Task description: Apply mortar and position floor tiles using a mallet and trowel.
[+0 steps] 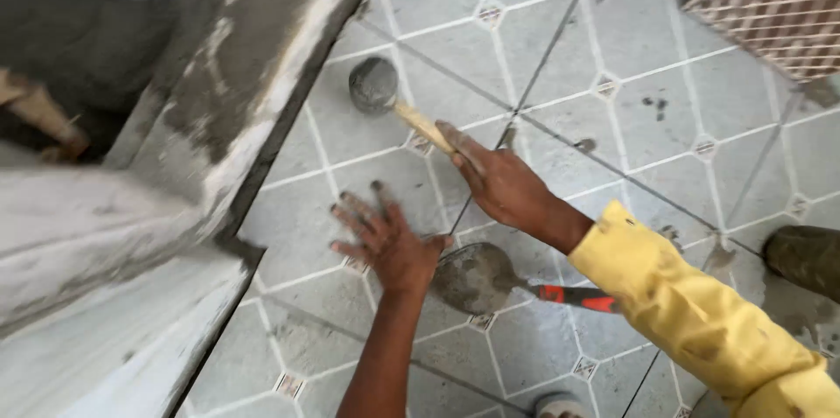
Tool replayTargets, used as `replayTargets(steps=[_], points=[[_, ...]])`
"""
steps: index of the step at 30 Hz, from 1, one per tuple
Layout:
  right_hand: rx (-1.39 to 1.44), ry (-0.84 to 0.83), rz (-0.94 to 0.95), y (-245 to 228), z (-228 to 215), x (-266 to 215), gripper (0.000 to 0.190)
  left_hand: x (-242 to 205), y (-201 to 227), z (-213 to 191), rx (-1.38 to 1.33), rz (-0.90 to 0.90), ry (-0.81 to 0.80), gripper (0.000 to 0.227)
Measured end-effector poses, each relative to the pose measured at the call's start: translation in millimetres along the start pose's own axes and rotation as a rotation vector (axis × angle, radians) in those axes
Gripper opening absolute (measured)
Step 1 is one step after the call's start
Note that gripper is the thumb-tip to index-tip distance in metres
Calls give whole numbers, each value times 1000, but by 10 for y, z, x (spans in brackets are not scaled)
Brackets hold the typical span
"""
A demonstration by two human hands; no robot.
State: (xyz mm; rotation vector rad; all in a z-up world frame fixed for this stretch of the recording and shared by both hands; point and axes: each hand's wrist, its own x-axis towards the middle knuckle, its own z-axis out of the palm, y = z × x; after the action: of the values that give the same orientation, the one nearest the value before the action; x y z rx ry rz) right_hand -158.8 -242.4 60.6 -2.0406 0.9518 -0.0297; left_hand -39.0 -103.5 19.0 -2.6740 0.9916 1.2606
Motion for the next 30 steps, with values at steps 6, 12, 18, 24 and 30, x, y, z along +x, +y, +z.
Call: replayTargets(steps=[6,12,18,24,30], points=[[-160,-151,97,-380,238,285,55,-19,-131,11,-49,60,83,145],[-251,-61,-468,-238,512,405,46,-57,-167,-79,-103,86,45,140],[-139,-103,-371,-363,472,259,51,-58,-220,-68,-42,109,70,142],[-96,-113,77,-154,338,-214,61,-75,-306,-23,-73,123,74,146],[-36,-34,53,137,296,-462,63,-118,-451,44,-52,208,107,142]])
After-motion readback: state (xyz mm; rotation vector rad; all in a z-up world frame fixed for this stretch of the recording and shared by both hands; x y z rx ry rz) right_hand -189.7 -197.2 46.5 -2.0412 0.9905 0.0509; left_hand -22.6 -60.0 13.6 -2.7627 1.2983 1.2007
